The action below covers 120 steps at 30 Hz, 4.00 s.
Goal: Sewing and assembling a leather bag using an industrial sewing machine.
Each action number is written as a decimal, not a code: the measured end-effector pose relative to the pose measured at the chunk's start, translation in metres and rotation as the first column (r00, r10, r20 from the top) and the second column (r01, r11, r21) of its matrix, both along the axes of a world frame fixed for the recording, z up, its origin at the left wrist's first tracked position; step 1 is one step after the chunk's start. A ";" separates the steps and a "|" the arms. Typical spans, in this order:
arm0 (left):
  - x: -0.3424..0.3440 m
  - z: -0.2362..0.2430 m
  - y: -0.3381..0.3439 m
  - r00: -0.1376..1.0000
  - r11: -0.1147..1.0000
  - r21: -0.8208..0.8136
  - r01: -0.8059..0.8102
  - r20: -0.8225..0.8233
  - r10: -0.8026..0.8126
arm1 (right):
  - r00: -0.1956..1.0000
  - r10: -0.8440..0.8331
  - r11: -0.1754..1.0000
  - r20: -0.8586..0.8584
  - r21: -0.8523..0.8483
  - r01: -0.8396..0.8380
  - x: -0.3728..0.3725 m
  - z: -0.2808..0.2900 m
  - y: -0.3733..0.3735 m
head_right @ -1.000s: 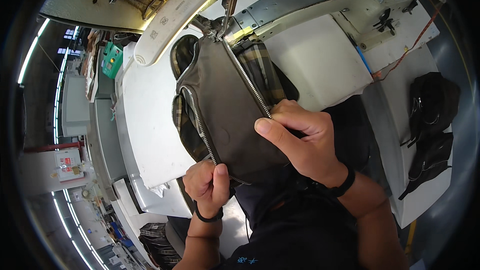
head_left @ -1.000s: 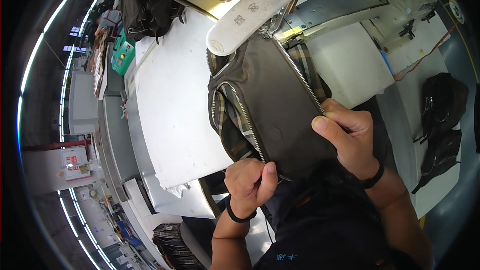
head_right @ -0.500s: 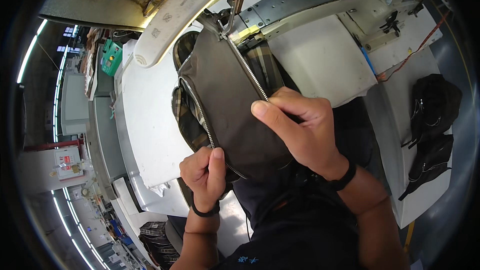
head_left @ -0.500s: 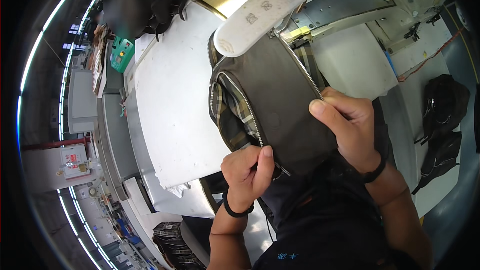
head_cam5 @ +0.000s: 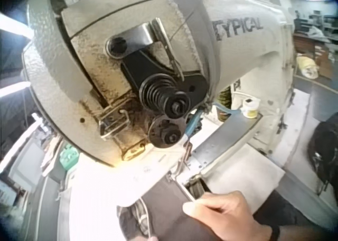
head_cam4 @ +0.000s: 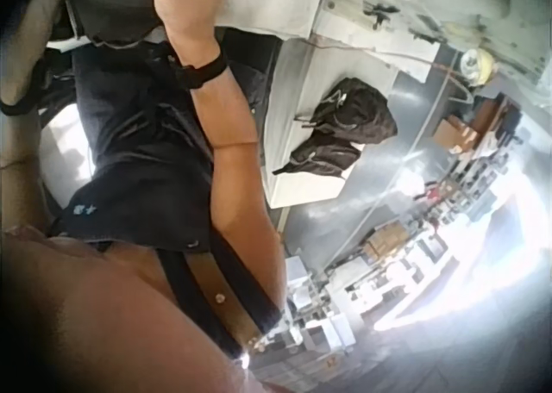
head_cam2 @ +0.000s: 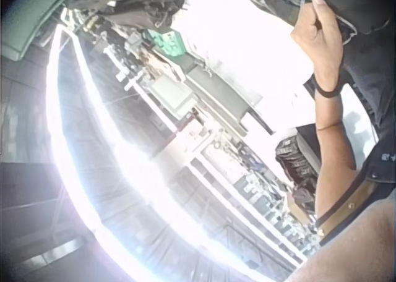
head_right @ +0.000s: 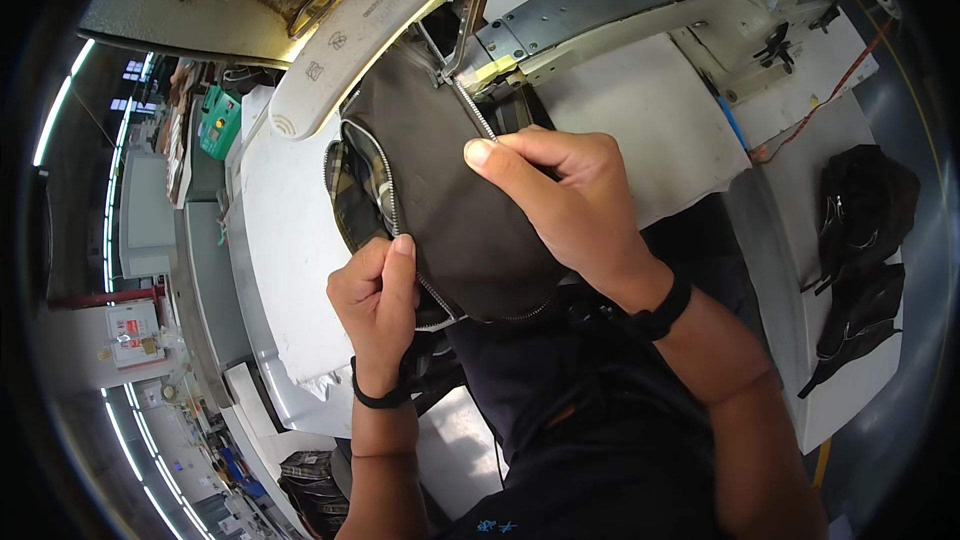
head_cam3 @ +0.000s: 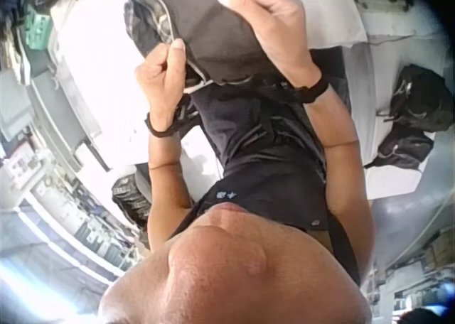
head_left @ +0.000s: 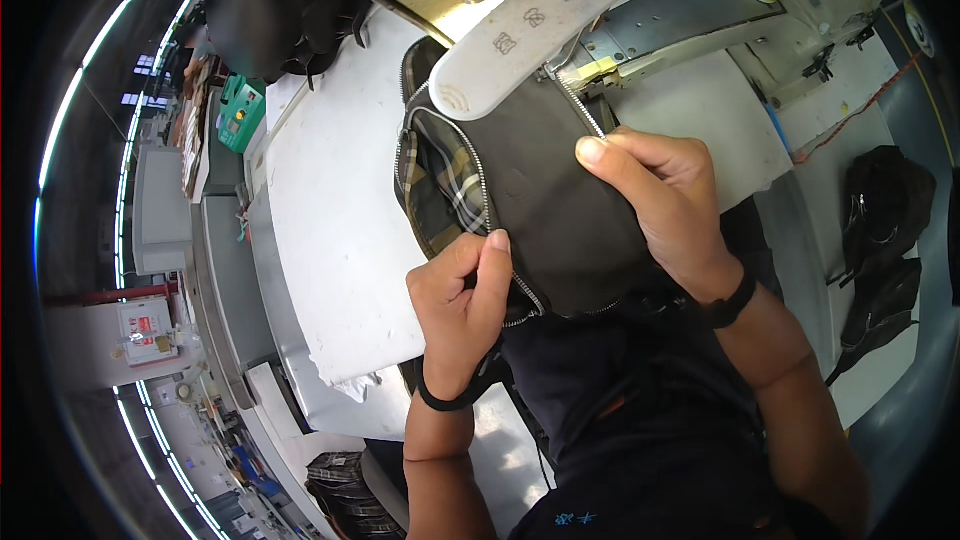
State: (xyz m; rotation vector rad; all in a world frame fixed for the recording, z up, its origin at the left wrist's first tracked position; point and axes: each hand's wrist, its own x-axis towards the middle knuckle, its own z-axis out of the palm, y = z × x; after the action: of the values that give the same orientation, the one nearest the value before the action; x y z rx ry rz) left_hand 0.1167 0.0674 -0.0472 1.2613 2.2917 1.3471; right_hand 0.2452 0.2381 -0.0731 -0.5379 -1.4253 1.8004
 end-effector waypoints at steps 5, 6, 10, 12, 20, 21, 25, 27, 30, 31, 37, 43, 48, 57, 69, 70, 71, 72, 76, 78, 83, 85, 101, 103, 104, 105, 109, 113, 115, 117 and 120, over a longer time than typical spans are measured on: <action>-0.015 -0.001 0.010 0.999 1.000 0.018 -0.005 0.053 0.004 | 0.997 -0.009 0.996 -0.076 -0.086 0.002 -0.017 -0.002 0.003; -0.018 0.000 0.012 0.998 1.000 0.015 -0.016 0.064 0.015 | 0.995 -0.020 0.991 -0.099 -0.136 0.006 -0.021 -0.002 0.004; -0.027 0.002 0.019 0.996 1.000 -0.013 -0.022 0.087 0.023 | 0.995 -0.029 0.995 -0.095 -0.095 0.020 -0.032 -0.004 0.012; -0.030 0.002 0.021 0.995 0.999 -0.016 -0.030 0.098 0.032 | 0.996 -0.012 0.999 -0.091 -0.051 0.007 -0.036 -0.005 0.017; -0.035 0.004 0.027 0.998 1.000 0.007 0.015 0.063 -0.015 | 0.999 0.041 0.997 0.019 -0.070 -0.040 -0.032 0.001 0.019; -0.035 0.005 0.026 0.997 1.000 0.004 0.016 0.070 -0.016 | 0.998 0.050 0.996 0.030 -0.071 -0.047 -0.029 0.002 0.017; -0.031 0.006 0.024 0.991 1.000 0.002 -0.019 0.130 0.018 | 1.000 0.027 0.997 0.013 -0.077 -0.025 -0.017 0.000 0.005; -0.029 0.006 0.024 0.991 1.000 -0.005 -0.012 0.133 0.013 | 1.000 -0.006 0.999 -0.030 -0.035 0.005 -0.012 -0.003 0.000; -0.027 0.004 0.025 0.991 1.000 0.015 -0.012 0.131 0.010 | 0.999 -0.040 0.997 0.024 0.070 0.039 -0.006 -0.007 -0.001; -0.027 0.004 0.025 0.991 1.000 0.015 -0.012 0.134 0.009 | 0.999 -0.050 0.997 0.016 0.065 0.049 -0.004 -0.007 0.000; -0.026 0.003 0.026 0.990 1.000 0.012 0.001 0.140 -0.002 | 0.997 0.058 0.996 0.042 0.059 -0.060 -0.002 -0.007 0.008; -0.027 0.001 0.024 0.990 1.000 -0.003 -0.018 0.140 0.019 | 0.996 0.073 0.986 0.041 0.149 -0.079 0.011 -0.024 0.008; -0.027 -0.002 0.024 0.997 0.999 0.011 -0.049 0.052 0.048 | 0.994 0.093 0.783 -0.049 0.621 -0.043 0.028 -0.051 0.027; -0.021 0.013 0.024 0.994 0.993 -0.059 -0.103 -0.037 0.101 | 0.971 0.220 0.772 0.098 0.591 -0.235 0.055 -0.048 0.013; 0.038 0.055 0.053 0.591 0.950 -0.237 0.206 -0.744 -0.313 | 0.999 -0.039 0.725 0.019 0.689 0.015 0.063 -0.058 -0.003; 0.038 0.058 0.059 0.518 0.902 -0.313 0.296 -0.741 -0.427 | 0.999 -0.027 0.741 0.021 0.672 0.006 0.063 -0.057 -0.002; 0.038 0.061 0.064 0.453 0.843 -0.395 0.367 -0.715 -0.532 | 0.999 -0.033 0.733 0.024 0.680 0.008 0.063 -0.056 -0.002; 0.039 0.064 0.068 0.425 0.836 -0.395 0.382 -0.727 -0.538 | 0.998 -0.050 0.724 0.037 0.690 0.010 0.064 -0.054 -0.001; 0.038 0.069 0.083 0.467 0.790 -0.454 0.413 -0.639 -0.611 | 1.000 -0.004 0.761 0.013 0.649 -0.006 0.065 -0.051 -0.001; 0.037 0.071 0.087 0.513 0.770 -0.490 0.409 -0.574 -0.638 | 1.000 0.008 0.754 0.001 0.657 -0.006 0.065 -0.052 0.000; 0.033 0.078 0.095 0.499 0.700 -0.571 0.428 -0.497 -0.710 | 1.000 -0.018 0.736 0.013 0.677 0.005 0.063 -0.054 0.002; 0.032 0.079 0.097 0.493 0.686 -0.568 0.455 -0.480 -0.725 | 1.000 -0.013 0.804 0.018 0.595 -0.001 0.061 -0.054 0.002; 0.032 0.042 0.061 0.601 0.879 -0.287 0.381 -0.645 -0.471 | 0.997 -0.012 0.880 -0.081 0.472 0.049 0.054 -0.050 -0.011; 0.034 0.034 0.043 0.682 0.944 -0.225 0.240 -0.654 -0.329 | 0.985 -0.074 0.876 -0.155 0.462 0.139 0.054 -0.047 -0.016; 0.035 0.030 0.035 0.673 0.946 -0.215 0.243 -0.665 -0.324 | 0.984 -0.076 0.867 -0.159 0.476 0.144 0.054 -0.046 -0.017; 0.034 0.025 0.028 0.765 0.978 -0.153 0.144 -0.609 -0.209 | 0.987 -0.086 0.869 -0.134 0.475 0.140 0.054 -0.045 -0.017; 0.031 0.008 0.011 0.980 0.979 -0.170 -0.111 -0.180 0.080 | 0.992 -0.063 0.873 -0.111 0.476 0.109 0.053 -0.043 -0.017; 0.025 0.007 0.011 0.993 0.996 -0.090 -0.019 -0.114 0.009 | 0.994 -0.010 0.931 -0.110 0.362 0.049 0.052 -0.041 -0.018; 0.020 0.015 0.011 1.000 0.996 -0.089 -0.005 0.028 0.008 | 0.994 0.014 0.936 -0.109 0.352 0.025 0.052 -0.039 -0.020; 0.018 0.022 0.010 0.991 0.998 -0.054 0.030 0.131 -0.023 | 0.987 0.049 0.961 -0.151 0.278 -0.005 0.052 -0.036 -0.022; 0.018 0.032 0.006 0.992 0.999 -0.040 0.026 0.126 -0.021 | 0.981 0.070 0.971 -0.181 0.238 -0.025 0.053 -0.029 -0.023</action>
State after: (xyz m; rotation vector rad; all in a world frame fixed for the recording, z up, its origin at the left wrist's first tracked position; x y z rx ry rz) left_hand 0.1350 0.0730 -0.0153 1.1529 2.2016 1.3248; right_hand 0.2982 0.2149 -0.1025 -0.2069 -1.5026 1.6421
